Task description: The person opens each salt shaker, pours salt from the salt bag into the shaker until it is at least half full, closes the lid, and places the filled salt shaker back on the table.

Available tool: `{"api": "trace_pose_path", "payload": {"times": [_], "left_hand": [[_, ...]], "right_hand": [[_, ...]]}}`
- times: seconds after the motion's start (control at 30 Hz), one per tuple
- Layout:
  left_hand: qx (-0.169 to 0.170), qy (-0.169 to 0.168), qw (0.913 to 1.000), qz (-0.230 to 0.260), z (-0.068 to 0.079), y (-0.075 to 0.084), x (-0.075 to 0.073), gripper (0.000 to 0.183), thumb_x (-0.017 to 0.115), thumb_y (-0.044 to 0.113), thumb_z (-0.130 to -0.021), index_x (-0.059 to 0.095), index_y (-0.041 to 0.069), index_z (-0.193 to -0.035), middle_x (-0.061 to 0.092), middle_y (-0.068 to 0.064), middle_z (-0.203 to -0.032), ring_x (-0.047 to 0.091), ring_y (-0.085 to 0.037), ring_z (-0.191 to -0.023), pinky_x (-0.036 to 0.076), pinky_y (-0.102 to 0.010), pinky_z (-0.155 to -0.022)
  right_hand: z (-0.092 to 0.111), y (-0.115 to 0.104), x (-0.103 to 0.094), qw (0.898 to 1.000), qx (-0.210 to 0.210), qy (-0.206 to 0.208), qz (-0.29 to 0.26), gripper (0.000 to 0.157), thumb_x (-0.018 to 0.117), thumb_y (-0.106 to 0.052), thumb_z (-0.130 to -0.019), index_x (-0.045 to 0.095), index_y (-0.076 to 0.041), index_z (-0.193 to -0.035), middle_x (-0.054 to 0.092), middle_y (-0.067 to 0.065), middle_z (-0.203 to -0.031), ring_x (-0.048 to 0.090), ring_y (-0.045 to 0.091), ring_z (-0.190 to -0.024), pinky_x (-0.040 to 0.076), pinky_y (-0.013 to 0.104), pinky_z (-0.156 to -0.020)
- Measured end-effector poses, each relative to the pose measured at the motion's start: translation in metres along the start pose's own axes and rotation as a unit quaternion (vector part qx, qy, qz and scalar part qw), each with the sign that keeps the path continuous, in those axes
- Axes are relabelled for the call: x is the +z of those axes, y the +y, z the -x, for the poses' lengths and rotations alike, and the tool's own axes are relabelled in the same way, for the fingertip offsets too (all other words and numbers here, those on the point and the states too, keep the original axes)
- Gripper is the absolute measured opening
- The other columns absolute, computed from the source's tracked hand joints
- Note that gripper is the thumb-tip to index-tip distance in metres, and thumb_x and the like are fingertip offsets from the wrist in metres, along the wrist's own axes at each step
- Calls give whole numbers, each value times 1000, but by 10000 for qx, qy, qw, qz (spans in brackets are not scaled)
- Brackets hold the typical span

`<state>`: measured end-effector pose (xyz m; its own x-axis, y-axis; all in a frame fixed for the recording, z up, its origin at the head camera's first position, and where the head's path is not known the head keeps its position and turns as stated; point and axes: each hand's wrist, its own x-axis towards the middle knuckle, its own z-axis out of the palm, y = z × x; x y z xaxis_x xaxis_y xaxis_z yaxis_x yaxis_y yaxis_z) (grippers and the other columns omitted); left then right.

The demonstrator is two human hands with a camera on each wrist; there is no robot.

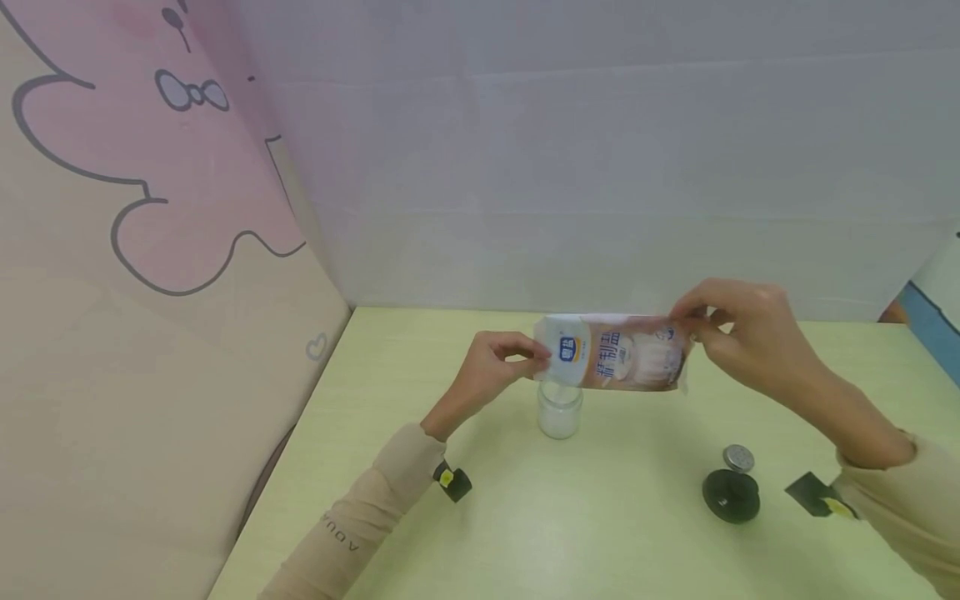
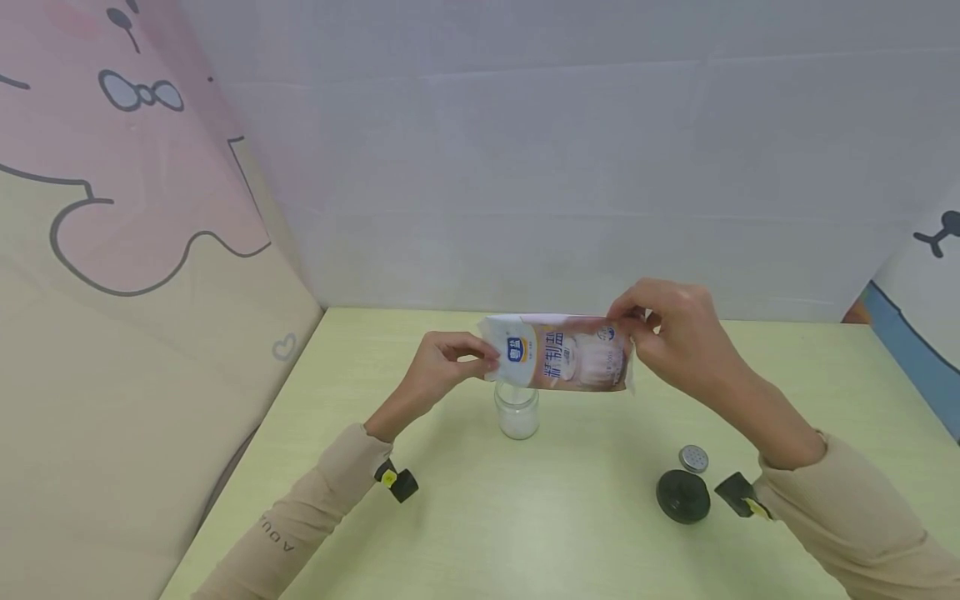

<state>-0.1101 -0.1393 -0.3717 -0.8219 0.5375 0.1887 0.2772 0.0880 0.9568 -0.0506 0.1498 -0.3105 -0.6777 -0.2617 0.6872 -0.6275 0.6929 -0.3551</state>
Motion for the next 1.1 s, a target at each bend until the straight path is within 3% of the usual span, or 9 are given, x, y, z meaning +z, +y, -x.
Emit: {"api": "trace_pose_path", "payload": {"times": [0.23,0.47,1.1], "left_hand": [[24,23,9999,140,-6,-23,-2,13,70,0,-83,70,-5,-95,69,-13,-99,65,-20,-95,57,-35,-77],[23,22,10000,45,1,2,0,12,67,-6,-83,68,-10,-94,69,-18,-98,65,-19,-92,57,-35,-77],[49,21,9999,87,1,3,1,12,66,-7,-83,68,-10,-94,68,-19,-98,65,-20,-94,57,-35,-78]], "right_hand": [[1,1,0,10000,-24,40,-2,34,64,26,-62,69,-6,-75,67,0,-73,56,3,-66,46,7,-58],[0,1,1,10000,-10,48,-10,35,64,26,-62,70,-7,-76,67,-1,-74,56,3,-67,46,7,-59],[2,1,1,9999,-33,93,-30,35,63,27,-62,68,-6,-74,67,0,-74,56,4,-66,47,7,-58]]}}
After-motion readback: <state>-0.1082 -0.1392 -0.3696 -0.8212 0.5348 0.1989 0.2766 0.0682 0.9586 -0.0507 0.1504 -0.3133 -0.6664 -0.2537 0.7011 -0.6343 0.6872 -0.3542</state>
